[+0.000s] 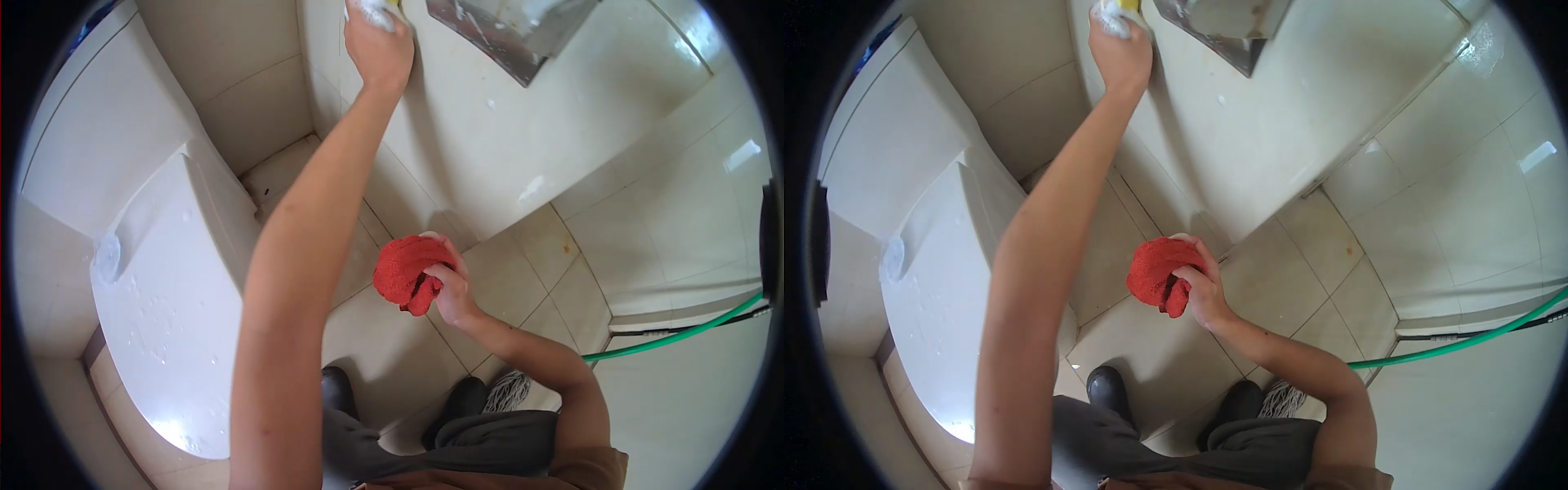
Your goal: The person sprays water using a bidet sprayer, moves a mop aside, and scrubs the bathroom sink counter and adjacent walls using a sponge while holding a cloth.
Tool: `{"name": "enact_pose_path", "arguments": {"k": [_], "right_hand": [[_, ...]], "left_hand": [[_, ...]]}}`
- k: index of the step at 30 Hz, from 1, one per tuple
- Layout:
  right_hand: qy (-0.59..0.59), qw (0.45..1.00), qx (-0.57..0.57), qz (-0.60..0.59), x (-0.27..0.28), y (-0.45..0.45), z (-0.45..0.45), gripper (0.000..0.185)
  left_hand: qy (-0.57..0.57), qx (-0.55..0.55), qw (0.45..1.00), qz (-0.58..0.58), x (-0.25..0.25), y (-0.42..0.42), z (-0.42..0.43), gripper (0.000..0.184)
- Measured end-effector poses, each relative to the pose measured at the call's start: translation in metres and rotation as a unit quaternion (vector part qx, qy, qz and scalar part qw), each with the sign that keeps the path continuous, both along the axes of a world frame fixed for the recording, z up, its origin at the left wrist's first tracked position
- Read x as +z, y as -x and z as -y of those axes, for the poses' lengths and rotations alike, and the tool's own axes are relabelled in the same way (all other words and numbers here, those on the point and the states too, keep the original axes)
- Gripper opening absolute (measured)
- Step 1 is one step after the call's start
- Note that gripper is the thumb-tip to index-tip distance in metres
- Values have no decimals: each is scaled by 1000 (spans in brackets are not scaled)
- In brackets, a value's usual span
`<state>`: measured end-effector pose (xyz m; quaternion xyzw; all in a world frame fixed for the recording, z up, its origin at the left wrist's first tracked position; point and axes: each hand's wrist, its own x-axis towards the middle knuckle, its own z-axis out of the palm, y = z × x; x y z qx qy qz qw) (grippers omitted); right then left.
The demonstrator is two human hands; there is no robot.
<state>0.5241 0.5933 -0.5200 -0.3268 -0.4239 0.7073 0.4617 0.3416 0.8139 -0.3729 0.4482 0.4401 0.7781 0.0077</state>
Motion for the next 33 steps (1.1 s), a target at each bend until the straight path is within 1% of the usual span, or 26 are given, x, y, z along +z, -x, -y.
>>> {"name": "enact_pose_path", "arguments": {"k": [2,5,7,10,11,13,14,16,17,18,20,21,22,24,26,27,30,31,32,33], "right_hand": [[31,998,-33,-31,-3,1,8,41],[67,997,-27,-5,-10,-9,1,42],[56,998,-27,4,-22,-9,-2,41],[24,999,-11,40,-44,10,-3,35],[17,998,-4,53,-51,15,-1,33],[36,995,47,82,-55,26,1,29],[27,993,63,96,-56,27,4,26],[9,988,94,123,-56,30,8,24],[-36,991,86,99,-61,33,11,23],[-49,993,72,85,-64,35,14,23],[-77,994,46,58,-71,38,20,22],[-4,997,61,55,-67,31,23,24],[68,993,75,52,-64,25,24,25],[79,994,61,37,-77,15,22,30],[75,996,37,26,-75,8,21,32],[66,997,20,22,-63,6,21,31],[35,999,-6,26,-58,-2,22,31],[23,999,-8,30,-58,-2,21,31],[49,998,-8,47,-57,-1,21,31],[75,995,-7,65,-54,1,23,32]], "left_hand": [[1,60,998,9,-7,-7,3,26],[-56,5,998,20,-21,-33,25,26],[-57,-15,998,14,-40,-56,47,25],[-76,-57,994,45,-45,-75,79,25],[-78,-38,996,19,-47,-81,87,25],[-93,2,995,-38,-39,-88,96,25],[-86,-62,994,-32,-37,-95,106,24],[-138,-55,986,-70,-42,-112,125,22],[-156,-50,981,-100,-49,-119,133,23],[-174,-44,975,-130,-56,-121,136,24],[-149,-57,976,-149,-67,-119,135,29],[-139,-62,976,-158,-68,-116,133,31],[-147,-41,978,-142,-66,-114,127,32],[-153,-3,983,-101,-60,-109,109,35],[-119,-19,993,-10,-39,-101,97,33],[-101,-28,994,35,-29,-100,94,33],[-104,-92,989,46,-10,-101,97,36],[-132,-25,990,-38,-14,-110,104,34],[-159,43,979,-122,-23,-123,119,33],[-183,-34,968,-166,-33,-131,136,36]]}}
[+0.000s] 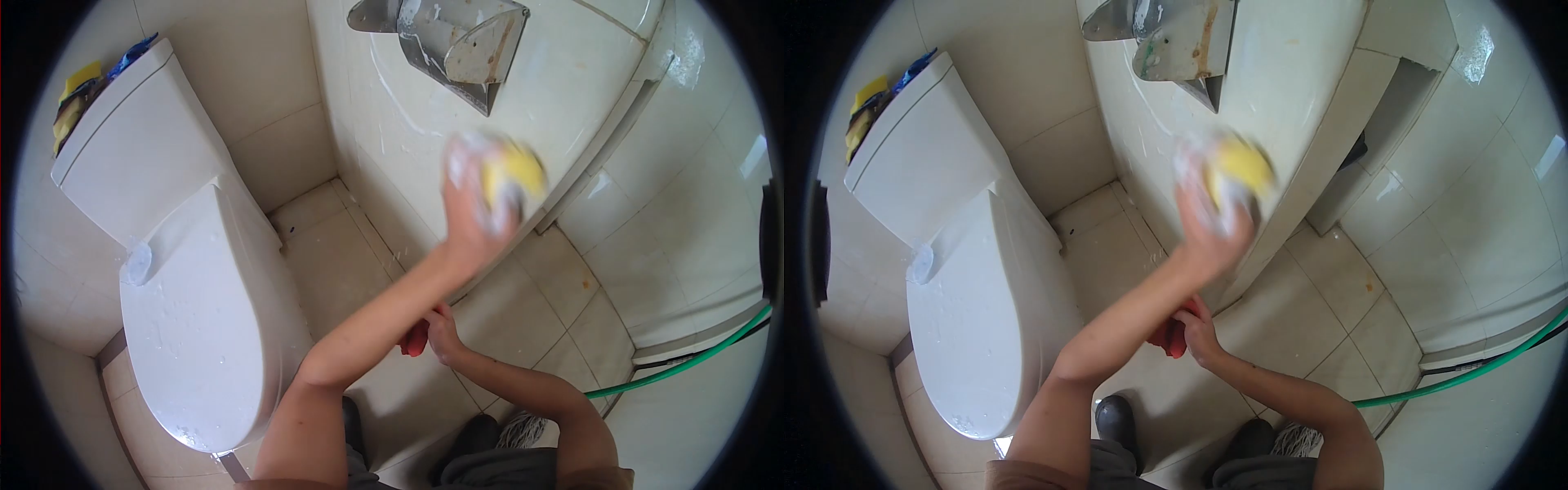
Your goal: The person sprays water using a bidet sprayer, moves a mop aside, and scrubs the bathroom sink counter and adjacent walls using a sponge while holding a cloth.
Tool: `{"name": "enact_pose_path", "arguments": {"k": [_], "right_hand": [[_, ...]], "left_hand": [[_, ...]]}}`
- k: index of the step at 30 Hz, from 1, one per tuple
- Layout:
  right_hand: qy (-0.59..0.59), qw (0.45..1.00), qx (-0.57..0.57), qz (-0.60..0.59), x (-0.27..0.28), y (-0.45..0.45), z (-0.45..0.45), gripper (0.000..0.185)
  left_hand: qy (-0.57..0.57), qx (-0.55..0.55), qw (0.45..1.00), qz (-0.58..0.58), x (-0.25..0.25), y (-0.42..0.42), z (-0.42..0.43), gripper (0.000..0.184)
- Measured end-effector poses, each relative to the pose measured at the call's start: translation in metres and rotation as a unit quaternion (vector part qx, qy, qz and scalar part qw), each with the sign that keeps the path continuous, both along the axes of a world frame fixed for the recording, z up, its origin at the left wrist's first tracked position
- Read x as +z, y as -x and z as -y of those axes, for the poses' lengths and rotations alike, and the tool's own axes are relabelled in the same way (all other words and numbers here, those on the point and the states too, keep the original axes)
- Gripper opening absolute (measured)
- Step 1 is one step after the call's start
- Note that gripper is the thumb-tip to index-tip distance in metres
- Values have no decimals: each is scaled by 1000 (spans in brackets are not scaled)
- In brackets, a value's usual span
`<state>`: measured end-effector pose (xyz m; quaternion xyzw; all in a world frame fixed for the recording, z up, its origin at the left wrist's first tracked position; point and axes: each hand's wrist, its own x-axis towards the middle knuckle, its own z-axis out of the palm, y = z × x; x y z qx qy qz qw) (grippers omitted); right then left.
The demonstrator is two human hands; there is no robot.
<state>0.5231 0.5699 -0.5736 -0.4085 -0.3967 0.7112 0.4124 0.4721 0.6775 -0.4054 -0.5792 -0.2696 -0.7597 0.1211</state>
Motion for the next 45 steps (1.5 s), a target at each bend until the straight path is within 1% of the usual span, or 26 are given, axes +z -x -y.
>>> {"name": "enact_pose_path", "arguments": {"k": [1,4,5,7,9,11,13,16,18,19,21,23,26,29,30,32,34,37,38,39,41,43,45], "right_hand": [[28,999,0,20,2,0,2,32],[41,998,51,1,6,3,4,32],[15,999,49,-9,5,5,3,32],[-36,998,44,-29,2,13,6,31],[-29,998,37,-47,2,13,7,33],[-4,997,45,-62,3,9,9,35],[9,997,42,-69,1,6,10,35],[18,996,43,-70,-5,1,12,36],[11,997,44,-65,-15,-1,10,36],[5,997,43,-61,-22,-1,9,36],[3,997,46,-58,-23,0,9,35],[9,997,56,-58,-16,6,8,35],[18,997,65,-43,-16,16,8,36],[10,996,69,-46,-17,20,11,35],[11,996,71,-49,-17,19,12,35],[12,996,74,-55,-18,17,11,35],[21,996,65,-56,-21,15,8,34],[40,996,59,-55,-27,11,7,34],[43,996,60,-55,-29,11,4,34],[34,997,57,-48,-32,11,3,33],[19,998,53,-32,-42,11,1,33],[32,998,53,-27,-44,11,-1,35],[32,998,54,-18,-45,13,-4,36]], "left_hand": [[-12,-71,996,-55,-11,-5,14,38],[38,-87,990,-106,-57,5,12,42],[51,-54,994,-74,-66,11,4,42],[78,10,997,-11,-65,30,-16,41],[110,22,990,85,-58,43,-44,38],[148,56,974,165,-18,57,-60,36],[164,41,956,241,5,77,-89,37],[160,85,964,197,28,79,-91,33],[135,32,978,154,29,67,-73,32],[124,7,984,130,24,59,-60,31],[99,-1,995,15,1,47,-37,27],[40,36,997,-46,-34,37,-30,24],[80,-16,997,7,-83,44,-37,26],[105,35,992,64,-90,65,-65,23],[91,81,990,67,-82,72,-72,18],[155,25,970,185,-55,83,-82,20],[169,-15,955,242,-18,99,-95,22],[87,-44,971,219,13,84,-84,20],[68,-29,984,164,12,74,-74,18],[50,-13,993,108,6,62,-59,17],[-14,-10,1000,11,-28,49,-47,15],[13,-76,997,-6,-73,47,-39,18],[49,-44,998,17,-114,54,-55,30]]}}
